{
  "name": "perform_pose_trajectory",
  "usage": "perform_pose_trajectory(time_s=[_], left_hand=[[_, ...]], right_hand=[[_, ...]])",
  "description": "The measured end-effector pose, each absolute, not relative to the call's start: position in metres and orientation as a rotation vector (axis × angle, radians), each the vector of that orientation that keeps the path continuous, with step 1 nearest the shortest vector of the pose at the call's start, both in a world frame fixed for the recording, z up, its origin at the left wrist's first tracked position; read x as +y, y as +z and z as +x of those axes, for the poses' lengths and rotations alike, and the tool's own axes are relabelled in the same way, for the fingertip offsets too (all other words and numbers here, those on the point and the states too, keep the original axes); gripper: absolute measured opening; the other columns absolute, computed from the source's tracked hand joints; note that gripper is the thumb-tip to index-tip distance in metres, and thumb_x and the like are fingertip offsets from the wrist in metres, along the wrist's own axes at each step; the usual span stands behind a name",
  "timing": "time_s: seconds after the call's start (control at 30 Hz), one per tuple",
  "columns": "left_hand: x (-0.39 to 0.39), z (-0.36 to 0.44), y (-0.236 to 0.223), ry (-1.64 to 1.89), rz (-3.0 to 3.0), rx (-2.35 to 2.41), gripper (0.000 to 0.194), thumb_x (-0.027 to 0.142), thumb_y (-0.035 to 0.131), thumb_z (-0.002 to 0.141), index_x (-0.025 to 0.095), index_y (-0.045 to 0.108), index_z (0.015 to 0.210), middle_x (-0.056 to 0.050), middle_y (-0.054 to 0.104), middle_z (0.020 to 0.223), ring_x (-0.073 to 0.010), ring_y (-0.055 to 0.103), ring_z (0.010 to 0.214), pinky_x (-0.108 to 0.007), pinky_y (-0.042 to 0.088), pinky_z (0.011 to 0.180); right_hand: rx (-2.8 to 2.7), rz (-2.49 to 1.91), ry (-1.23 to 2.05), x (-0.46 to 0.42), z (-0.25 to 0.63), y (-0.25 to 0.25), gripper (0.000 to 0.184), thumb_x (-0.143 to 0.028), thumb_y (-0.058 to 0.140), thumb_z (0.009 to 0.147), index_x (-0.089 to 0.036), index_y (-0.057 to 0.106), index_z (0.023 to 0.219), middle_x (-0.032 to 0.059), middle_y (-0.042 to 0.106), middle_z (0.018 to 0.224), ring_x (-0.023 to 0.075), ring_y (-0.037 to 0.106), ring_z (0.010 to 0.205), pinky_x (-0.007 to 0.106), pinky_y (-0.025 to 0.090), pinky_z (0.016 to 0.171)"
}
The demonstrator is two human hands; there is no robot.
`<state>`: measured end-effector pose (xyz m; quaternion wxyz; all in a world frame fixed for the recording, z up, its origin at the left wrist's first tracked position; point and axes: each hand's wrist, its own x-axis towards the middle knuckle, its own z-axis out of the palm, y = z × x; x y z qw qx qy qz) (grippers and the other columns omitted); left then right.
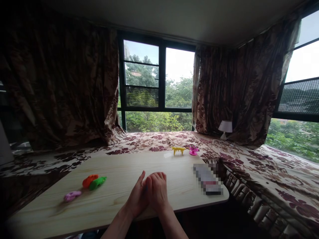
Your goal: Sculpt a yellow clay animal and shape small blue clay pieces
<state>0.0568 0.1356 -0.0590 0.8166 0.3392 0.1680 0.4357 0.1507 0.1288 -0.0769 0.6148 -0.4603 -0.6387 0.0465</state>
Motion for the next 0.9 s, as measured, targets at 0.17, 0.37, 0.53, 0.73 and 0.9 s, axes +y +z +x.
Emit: perform_pose_trajectory(time_s=[0.17,0.37,0.53,0.73,0.9], left_hand=[[0.134,0.060,-0.063,0.994,0.774,0.398,0.033,0.038,0.058,0.081,0.017,0.062,0.106,-0.006,0.068,0.090,-0.0173,0.064,0.078,-0.026,0.050,0.066],[0.144,0.059,-0.075,1.145,0.795,0.511,0.029,0.034,0.065,0.076,0.018,0.063,0.099,0.002,0.062,0.069,-0.0084,0.057,0.057,-0.019,0.044,0.050],[0.145,0.060,-0.075,1.176,0.760,0.497,0.023,0.033,0.063,0.078,0.019,0.063,0.096,0.002,0.064,0.075,-0.0085,0.060,0.063,-0.019,0.047,0.058],[0.130,0.059,-0.058,0.978,0.727,0.383,0.049,0.053,0.049,0.081,0.016,0.057,0.114,-0.010,0.068,0.096,-0.0209,0.065,0.085,-0.031,0.050,0.073],[0.129,0.054,-0.057,0.934,0.684,0.371,0.069,0.057,0.046,0.081,0.015,0.033,0.135,-0.014,0.064,0.110,-0.0230,0.063,0.097,-0.034,0.049,0.081]], right_hand=[[-1.310,-1.115,0.128,0.139,0.159,-0.079,0.028,-0.032,0.037,0.093,-0.020,0.059,0.106,0.0085,0.061,0.109,0.0224,0.051,0.107,0.041,0.034,0.095],[-1.221,-1.100,0.209,0.144,0.166,-0.084,0.035,-0.032,0.026,0.096,-0.019,0.058,0.104,0.0075,0.064,0.101,0.0183,0.060,0.095,0.032,0.047,0.083],[-1.329,-1.030,0.186,0.130,0.157,-0.074,0.031,-0.033,0.035,0.094,-0.021,0.061,0.105,0.0066,0.060,0.110,0.0191,0.054,0.105,0.035,0.042,0.093],[-1.436,-1.001,0.163,0.125,0.151,-0.067,0.023,-0.037,0.053,0.084,-0.024,0.066,0.098,0.0062,0.062,0.106,0.0217,0.054,0.102,0.036,0.042,0.091],[-1.254,-1.083,0.197,0.135,0.156,-0.080,0.047,-0.039,0.033,0.094,-0.019,0.058,0.060,0.0018,0.058,0.057,0.0149,0.055,0.055,0.027,0.045,0.055]])
